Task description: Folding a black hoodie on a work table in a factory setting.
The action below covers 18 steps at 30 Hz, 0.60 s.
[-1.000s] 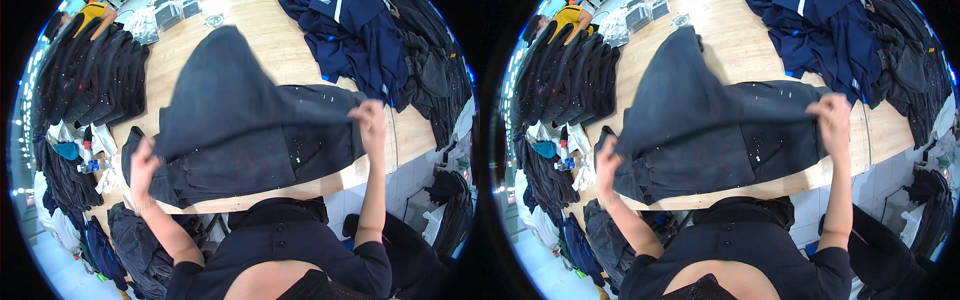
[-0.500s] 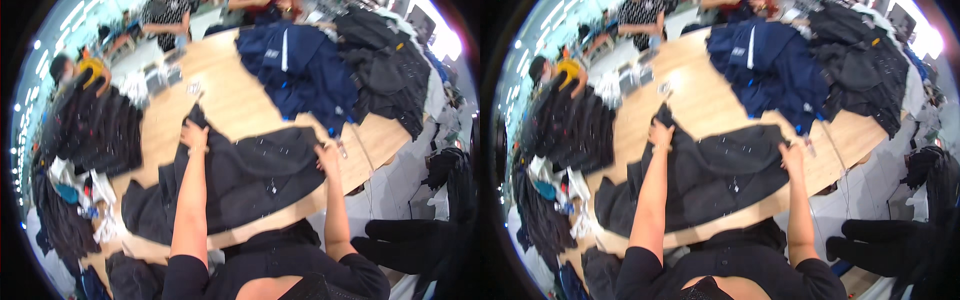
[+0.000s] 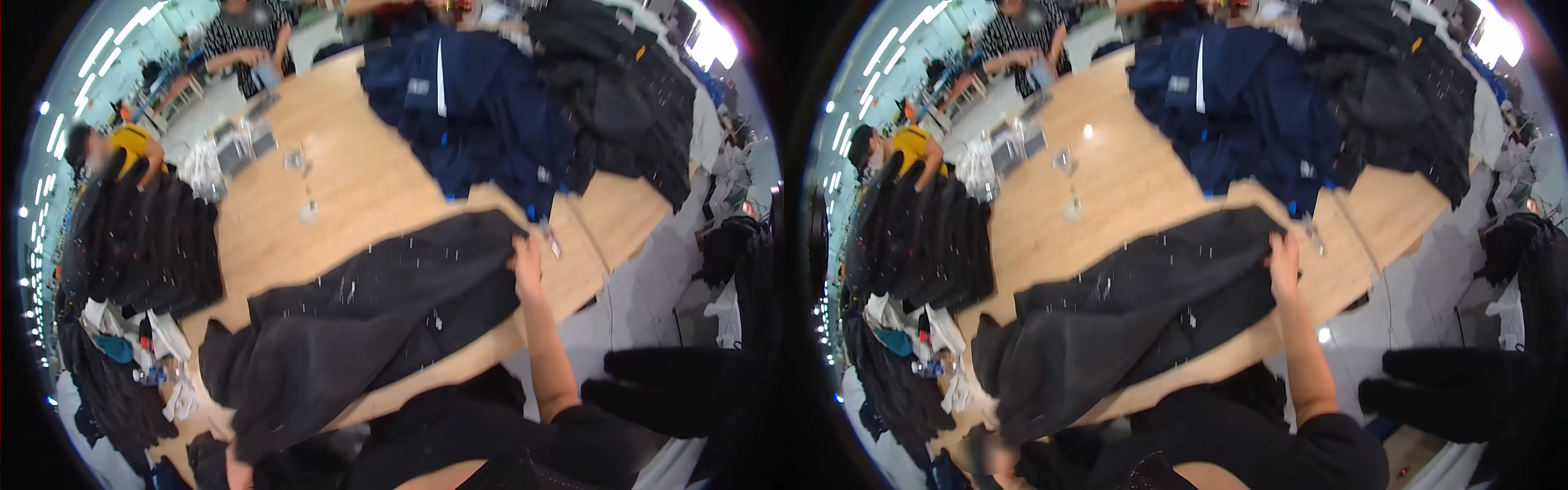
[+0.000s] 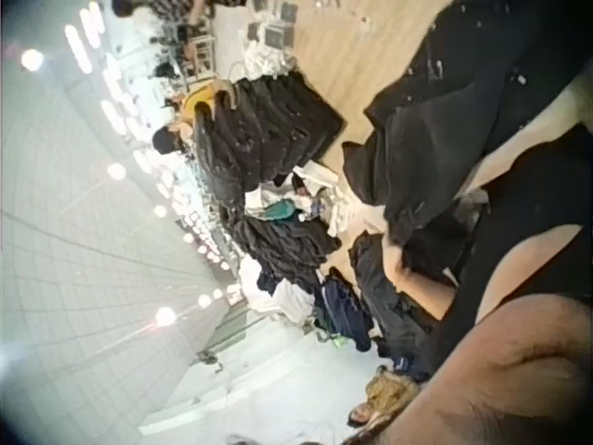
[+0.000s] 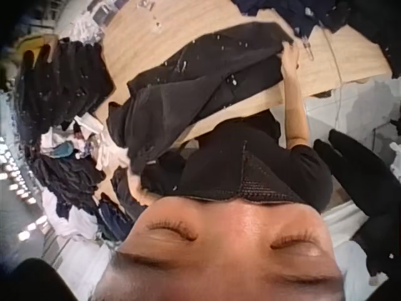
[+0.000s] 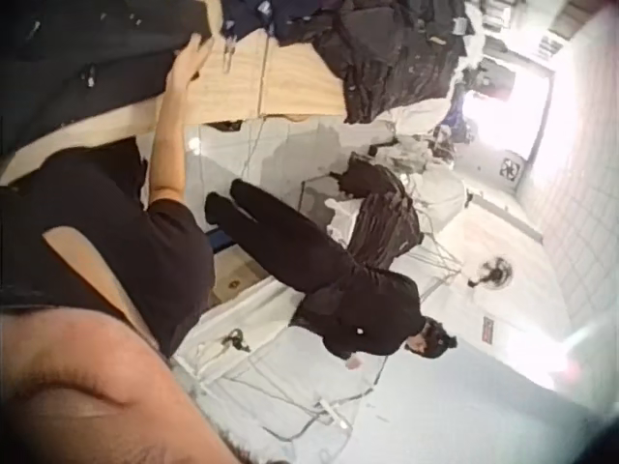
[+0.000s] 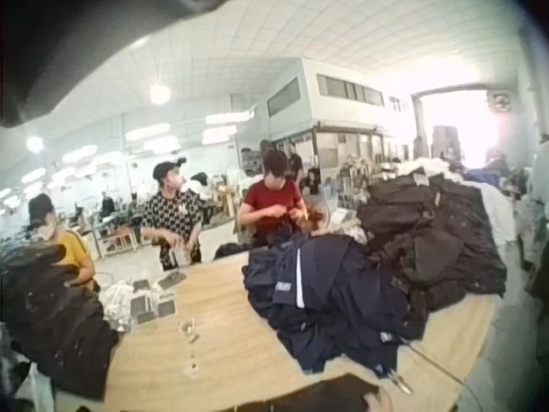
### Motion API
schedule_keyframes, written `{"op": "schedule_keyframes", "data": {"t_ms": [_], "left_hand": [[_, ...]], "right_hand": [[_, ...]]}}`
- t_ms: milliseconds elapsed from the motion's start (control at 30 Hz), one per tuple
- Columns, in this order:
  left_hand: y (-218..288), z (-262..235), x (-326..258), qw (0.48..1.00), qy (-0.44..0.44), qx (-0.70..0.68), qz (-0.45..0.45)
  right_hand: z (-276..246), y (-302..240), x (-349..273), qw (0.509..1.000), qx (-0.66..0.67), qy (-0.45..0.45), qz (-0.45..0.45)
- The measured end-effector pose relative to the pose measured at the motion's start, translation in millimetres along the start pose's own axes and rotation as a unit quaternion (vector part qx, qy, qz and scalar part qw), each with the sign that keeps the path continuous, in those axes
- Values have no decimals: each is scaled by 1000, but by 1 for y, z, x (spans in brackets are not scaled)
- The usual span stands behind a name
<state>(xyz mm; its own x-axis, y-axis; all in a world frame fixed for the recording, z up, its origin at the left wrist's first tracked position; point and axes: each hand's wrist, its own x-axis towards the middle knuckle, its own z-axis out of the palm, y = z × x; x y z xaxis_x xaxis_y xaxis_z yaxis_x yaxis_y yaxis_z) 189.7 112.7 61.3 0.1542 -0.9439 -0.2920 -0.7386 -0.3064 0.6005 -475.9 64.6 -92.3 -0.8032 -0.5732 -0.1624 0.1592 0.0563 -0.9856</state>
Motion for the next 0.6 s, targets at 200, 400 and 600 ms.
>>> {"op": "schedule_keyframes", "data": {"t_ms": [200,400,600], "left_hand": [[97,55,-17,956,257,-137,40],[249,250,48,861,8,103,498],[259,234,45,818,35,52,572]], "right_hand": [[8,-32,8,995,13,-77,53],[-7,-14,15,986,82,-95,105],[-19,-75,-13,966,190,-143,104]]}}
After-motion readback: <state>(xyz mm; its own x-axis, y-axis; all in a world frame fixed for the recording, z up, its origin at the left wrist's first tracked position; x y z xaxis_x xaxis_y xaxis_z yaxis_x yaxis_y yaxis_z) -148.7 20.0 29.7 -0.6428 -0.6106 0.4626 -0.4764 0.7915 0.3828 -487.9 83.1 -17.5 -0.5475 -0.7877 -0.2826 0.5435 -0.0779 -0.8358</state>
